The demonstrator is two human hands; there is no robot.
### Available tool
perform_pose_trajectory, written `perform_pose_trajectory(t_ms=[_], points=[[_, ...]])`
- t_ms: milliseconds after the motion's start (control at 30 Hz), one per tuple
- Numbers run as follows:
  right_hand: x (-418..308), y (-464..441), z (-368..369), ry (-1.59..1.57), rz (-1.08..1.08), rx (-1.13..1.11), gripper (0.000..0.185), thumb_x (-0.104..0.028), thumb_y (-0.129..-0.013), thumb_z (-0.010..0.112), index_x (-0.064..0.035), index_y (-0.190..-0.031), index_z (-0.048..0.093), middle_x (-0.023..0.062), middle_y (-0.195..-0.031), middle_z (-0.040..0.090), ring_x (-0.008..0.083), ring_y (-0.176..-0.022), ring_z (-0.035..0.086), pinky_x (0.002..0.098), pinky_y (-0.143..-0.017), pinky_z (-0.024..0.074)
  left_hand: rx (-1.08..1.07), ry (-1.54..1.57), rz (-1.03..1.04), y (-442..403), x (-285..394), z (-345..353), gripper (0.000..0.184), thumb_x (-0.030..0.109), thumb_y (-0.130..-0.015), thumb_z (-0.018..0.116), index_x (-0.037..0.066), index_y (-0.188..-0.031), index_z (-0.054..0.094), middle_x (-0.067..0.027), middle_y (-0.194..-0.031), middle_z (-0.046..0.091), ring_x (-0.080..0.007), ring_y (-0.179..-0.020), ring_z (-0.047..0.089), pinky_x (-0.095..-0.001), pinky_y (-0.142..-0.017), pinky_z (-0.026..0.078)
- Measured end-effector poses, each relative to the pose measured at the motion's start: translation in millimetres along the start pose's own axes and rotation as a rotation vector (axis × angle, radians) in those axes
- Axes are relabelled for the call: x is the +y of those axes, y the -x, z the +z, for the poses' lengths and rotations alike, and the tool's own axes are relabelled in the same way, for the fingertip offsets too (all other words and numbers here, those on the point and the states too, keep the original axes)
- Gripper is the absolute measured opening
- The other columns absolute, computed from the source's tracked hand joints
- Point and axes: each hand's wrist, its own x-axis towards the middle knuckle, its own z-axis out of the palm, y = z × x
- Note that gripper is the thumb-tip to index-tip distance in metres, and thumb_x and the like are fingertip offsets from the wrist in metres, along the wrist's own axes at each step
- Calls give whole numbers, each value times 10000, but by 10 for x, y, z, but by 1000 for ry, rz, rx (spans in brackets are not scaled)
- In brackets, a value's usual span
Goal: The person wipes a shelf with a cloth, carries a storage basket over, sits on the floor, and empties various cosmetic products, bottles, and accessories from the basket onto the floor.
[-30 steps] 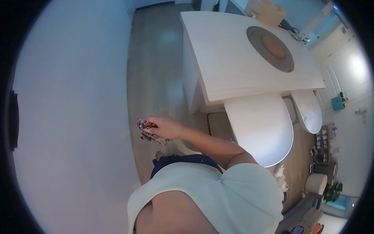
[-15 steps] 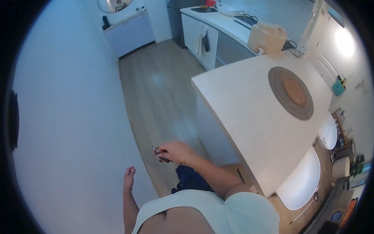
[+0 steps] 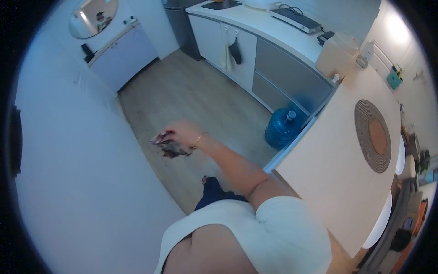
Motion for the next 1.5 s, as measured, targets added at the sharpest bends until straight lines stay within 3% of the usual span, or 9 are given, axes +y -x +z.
perform_pose_trajectory(t_ms=[300,500,667,767,867,1033,1267,1367,1500], points=[[1503,-724,-1023,256,575,231,234,-262,-810,570,-117,-983,629,134,-952,620,328,-888,576,396,-745,457,354,-481,480,-2332,3258,-2916,346,300,-885,446,-18,-920,580,-223,-922,605,-368,-920,561,-448,-797,423],[2531,-1225,-1617,317,883,400,225,-261,-803,570,-124,-968,638,146,-912,629,335,-850,588,416,-738,456,345,-69,999,-2125,7222,-3449,362,311,-898,499,-9,-1060,546,-72,-904,572,-155,-870,528,-288,-792,414],[3324,-2464,-2232,285,968,310,232,-274,-790,590,-119,-955,640,153,-900,628,333,-849,591,424,-727,459,-30,-78,771,-2965,7772,-3423,390,366,-916,481,37,-1122,527,-33,-930,567,-148,-886,524,-302,-816,404],[3830,-3286,-2539,323,914,225,224,-269,-801,580,-119,-957,635,153,-902,625,333,-846,590,424,-730,456,26,-461,478,-3493,7182,-3354,264,278,-883,504,23,-848,563,-60,-793,604,-172,-726,543,-330,-657,434],[4309,-4231,-2807,385,752,221,216,-256,-818,563,-108,-961,627,150,-906,621,339,-843,586,422,-733,452,-71,318,109,-3487,6664,-3164,301,321,-905,442,93,-737,545,-22,-623,520,-140,-525,477,-311,-468,397],[4932,-5633,-3099,230,644,300,217,-232,-830,553,-70,-963,612,166,-879,615,347,-822,581,400,-719,452,-74,-9,-100,-3743,7320,-3362,289,325,-898,459,52,-875,549,-70,-757,561,-185,-658,522,-340,-584,424],[5682,-6987,-3403,256,595,348,233,-229,-812,571,-48,-953,605,169,-841,612,353,-791,582,388,-705,453,22,-219,237,-5312,9797,-4560,387,331,-890,483,-6,-1067,555,-137,-945,618,-248,-844,586,-380,-745,461],[6115,-7500,-3546,221,600,325,217,-204,-815,578,-36,-950,605,161,-798,609,305,-741,595,356,-681,454,387,-308,611,-5751,11491,-4870,457,336,-887,492,-31,-1158,527,-188,-1099,596,-287,-1036,562,-392,-888,430],[6635,-8253,-3678,44,649,280,212,-185,-821,597,-34,-970,606,128,-729,591,200,-659,553,300,-642,438,277,-34,823,-5207,13958,-5171,417,318,-897,489,8,-1173,524,-160,-1160,567,-265,-1074,538,-354,-912,414]])
